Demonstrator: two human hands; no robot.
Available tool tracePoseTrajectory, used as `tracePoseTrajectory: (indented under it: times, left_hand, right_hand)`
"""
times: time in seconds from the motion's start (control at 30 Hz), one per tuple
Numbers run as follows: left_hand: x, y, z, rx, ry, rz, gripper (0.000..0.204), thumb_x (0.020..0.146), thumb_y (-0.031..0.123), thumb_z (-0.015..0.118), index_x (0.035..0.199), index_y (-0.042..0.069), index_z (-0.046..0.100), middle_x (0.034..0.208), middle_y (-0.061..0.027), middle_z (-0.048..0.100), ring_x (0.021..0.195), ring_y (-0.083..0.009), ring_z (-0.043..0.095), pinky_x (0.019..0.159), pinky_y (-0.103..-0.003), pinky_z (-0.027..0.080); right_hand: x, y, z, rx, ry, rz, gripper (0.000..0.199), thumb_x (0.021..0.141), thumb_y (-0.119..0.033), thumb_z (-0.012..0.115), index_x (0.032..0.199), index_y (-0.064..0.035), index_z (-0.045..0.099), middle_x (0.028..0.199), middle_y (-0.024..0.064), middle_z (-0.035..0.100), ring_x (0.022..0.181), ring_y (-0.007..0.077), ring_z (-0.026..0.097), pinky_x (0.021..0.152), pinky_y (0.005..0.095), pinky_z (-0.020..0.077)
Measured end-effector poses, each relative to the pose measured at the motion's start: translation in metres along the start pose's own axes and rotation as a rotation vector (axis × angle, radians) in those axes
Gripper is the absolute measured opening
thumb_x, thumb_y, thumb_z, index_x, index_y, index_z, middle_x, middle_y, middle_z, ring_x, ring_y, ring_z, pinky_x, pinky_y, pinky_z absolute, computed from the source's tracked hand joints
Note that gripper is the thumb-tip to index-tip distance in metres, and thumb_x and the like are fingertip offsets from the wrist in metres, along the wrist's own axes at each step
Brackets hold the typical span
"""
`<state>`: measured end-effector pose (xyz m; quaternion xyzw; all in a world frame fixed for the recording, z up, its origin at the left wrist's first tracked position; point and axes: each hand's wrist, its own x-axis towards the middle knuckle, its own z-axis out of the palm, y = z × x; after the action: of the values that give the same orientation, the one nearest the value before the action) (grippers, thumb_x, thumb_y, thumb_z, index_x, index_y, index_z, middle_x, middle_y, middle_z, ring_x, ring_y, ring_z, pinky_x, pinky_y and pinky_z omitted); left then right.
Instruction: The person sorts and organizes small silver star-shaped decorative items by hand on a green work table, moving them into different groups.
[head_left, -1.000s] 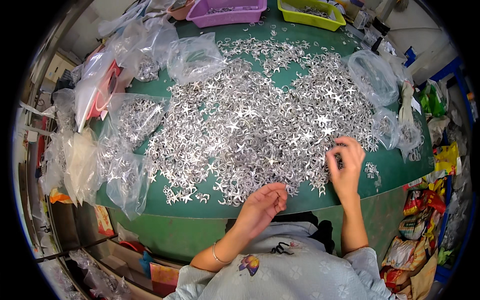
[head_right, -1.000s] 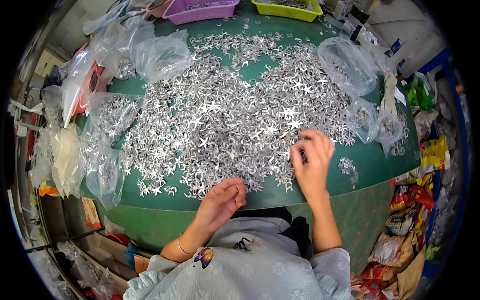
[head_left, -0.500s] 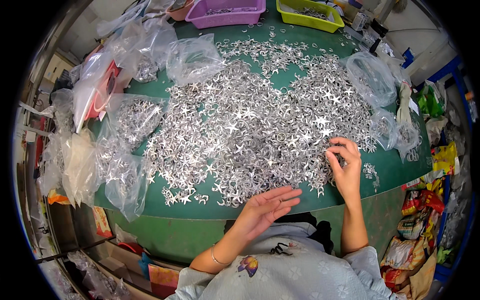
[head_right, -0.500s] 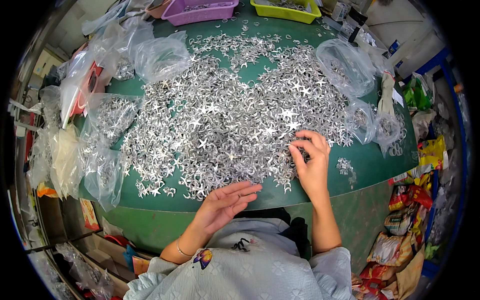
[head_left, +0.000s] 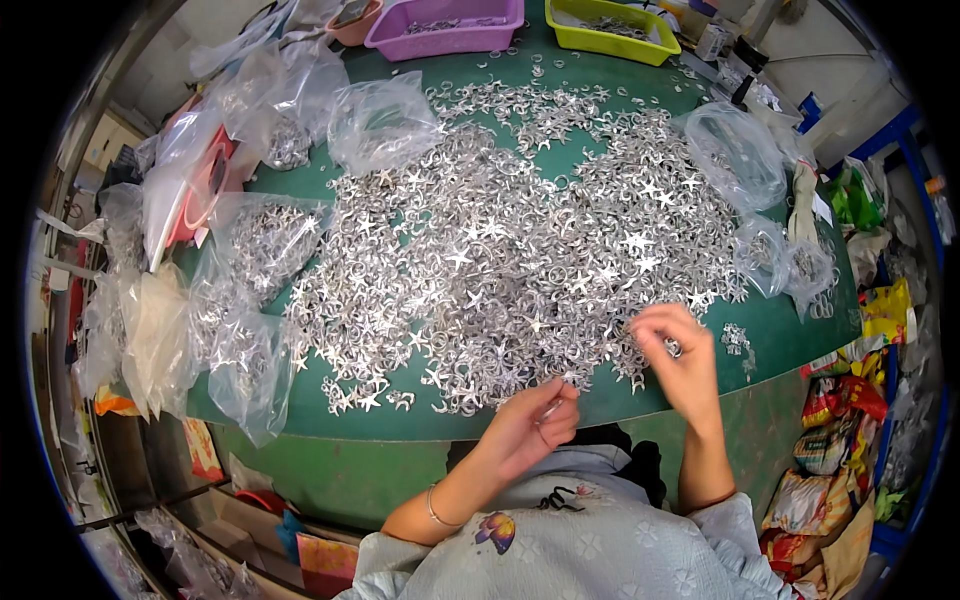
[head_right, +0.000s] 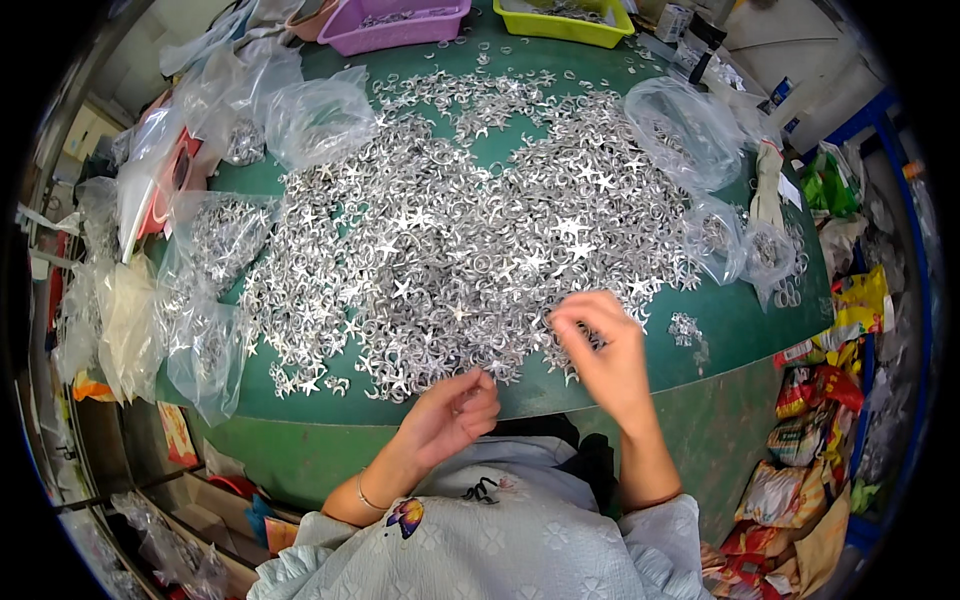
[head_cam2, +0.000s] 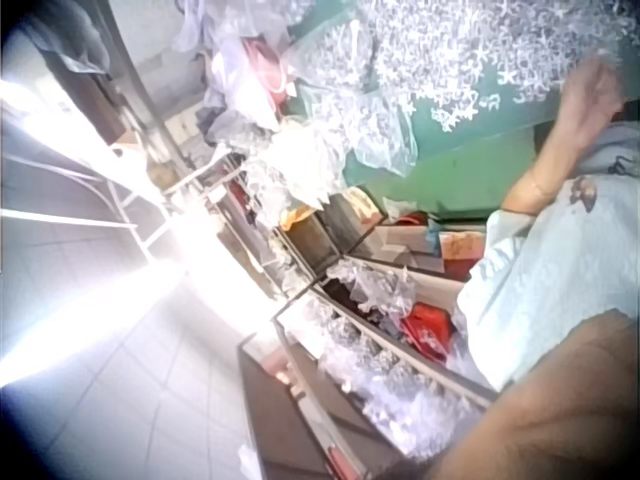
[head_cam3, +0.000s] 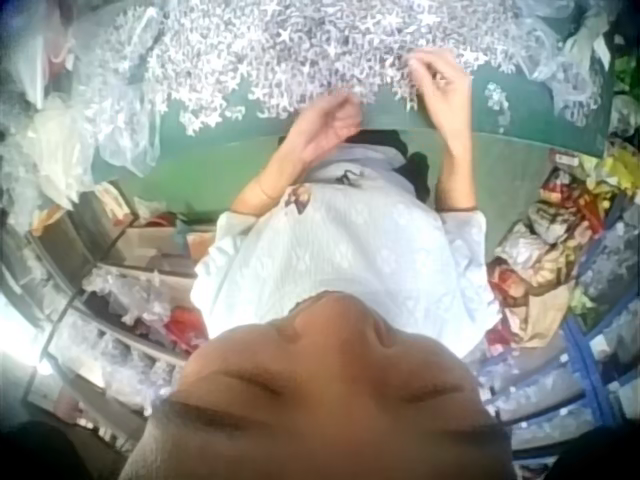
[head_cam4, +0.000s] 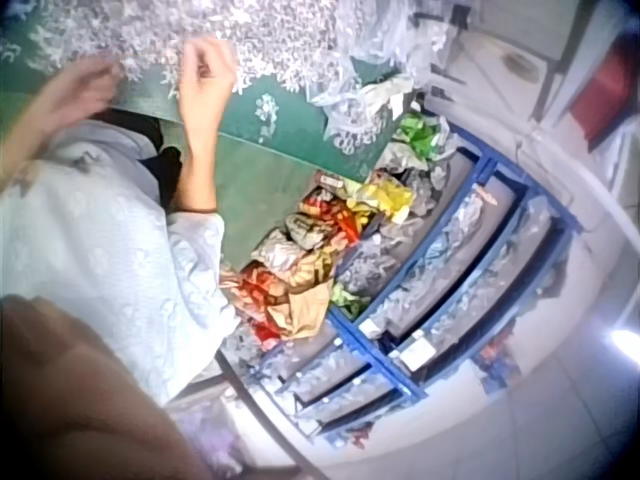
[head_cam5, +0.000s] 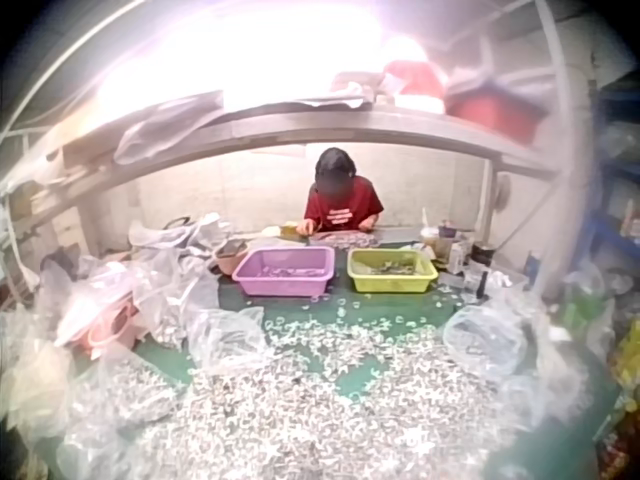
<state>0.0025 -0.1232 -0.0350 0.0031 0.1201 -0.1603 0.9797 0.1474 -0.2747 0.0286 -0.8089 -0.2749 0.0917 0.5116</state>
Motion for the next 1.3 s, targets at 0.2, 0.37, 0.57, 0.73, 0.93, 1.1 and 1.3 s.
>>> tracePoseTrajectory:
  times: [0.2, 0.37, 0.57, 0.73, 0.93, 1.1, 1.3]
  left_hand:
    - [-0.003, -0.001, 0.009, 0.086, 0.097, -0.013, 0.021, 0.092, 0.011, 0.040, 0.107, 0.001, 0.051, 0.065, 0.0010, 0.038, 0.055, -0.0040, 0.033, 0.041, -0.016, 0.024]
    - [-0.002, -0.003, 0.030, 0.131, 0.334, 0.058, 0.025, 0.090, 0.007, 0.044, 0.113, 0.001, 0.049, 0.079, -0.0038, 0.049, 0.055, -0.0050, 0.037, 0.042, -0.015, 0.029]
    - [-0.002, -0.001, 0.013, 0.027, 0.156, -0.051, 0.028, 0.090, 0.012, 0.044, 0.114, -0.002, 0.046, 0.083, -0.0079, 0.056, 0.054, -0.0065, 0.042, 0.044, -0.017, 0.035]
    - [-0.002, -0.002, 0.014, -0.025, 0.196, -0.078, 0.025, 0.093, 0.017, 0.037, 0.107, 0.000, 0.050, 0.074, -0.0081, 0.052, 0.046, -0.0072, 0.037, 0.042, -0.018, 0.034]
    - [-0.003, -0.004, -0.001, -0.075, 0.126, -0.031, 0.029, 0.092, 0.017, 0.038, 0.110, -0.003, 0.048, 0.088, -0.0124, 0.057, 0.061, -0.0121, 0.052, 0.052, -0.021, 0.043]
    - [0.004, 0.000, 0.036, 0.053, 0.213, 0.005, 0.040, 0.092, 0.018, 0.037, 0.122, -0.008, 0.038, 0.116, -0.0186, 0.050, 0.109, -0.0238, 0.050, 0.095, -0.034, 0.041]
    - [0.010, -0.005, 0.026, 0.005, 0.209, 0.101, 0.044, 0.092, 0.020, 0.035, 0.126, -0.008, 0.034, 0.133, -0.0209, 0.035, 0.124, -0.0293, 0.034, 0.105, -0.039, 0.026]
  right_hand:
    - [0.027, 0.019, 0.002, -0.559, 0.245, -0.227, 0.015, 0.072, -0.007, 0.063, 0.086, -0.0010, 0.061, 0.093, 0.0093, 0.057, 0.093, 0.0270, 0.049, 0.083, 0.0372, 0.0347]
    - [0.024, 0.035, -0.005, -0.622, 0.197, -0.263, 0.013, 0.071, -0.011, 0.066, 0.080, -0.0038, 0.061, 0.097, 0.0072, 0.055, 0.097, 0.0266, 0.047, 0.084, 0.0380, 0.0312]
    - [0.026, 0.028, 0.000, -0.616, 0.269, -0.215, 0.014, 0.072, -0.014, 0.066, 0.082, -0.0042, 0.061, 0.097, 0.0084, 0.054, 0.096, 0.0275, 0.046, 0.081, 0.0384, 0.0327]
    - [0.036, 0.030, 0.021, -0.838, 0.244, -0.226, 0.017, 0.069, -0.016, 0.068, 0.080, -0.0049, 0.060, 0.101, 0.0079, 0.054, 0.102, 0.0290, 0.044, 0.087, 0.0422, 0.0285]
    - [0.030, 0.026, 0.009, -0.458, 0.273, -0.174, 0.016, 0.065, -0.011, 0.070, 0.073, -0.0044, 0.059, 0.097, 0.0066, 0.057, 0.099, 0.0259, 0.047, 0.087, 0.0379, 0.0297]
    - [0.008, 0.001, -0.002, -0.066, 0.028, -0.198, 0.013, 0.066, -0.005, 0.069, 0.074, -0.0041, 0.058, 0.091, 0.0065, 0.059, 0.089, 0.0249, 0.053, 0.080, 0.0344, 0.0387]
    - [-0.004, -0.012, 0.007, -0.101, -0.306, -0.398, 0.012, 0.067, -0.003, 0.067, 0.077, -0.0021, 0.060, 0.089, 0.0069, 0.058, 0.086, 0.0249, 0.054, 0.078, 0.0347, 0.0403]
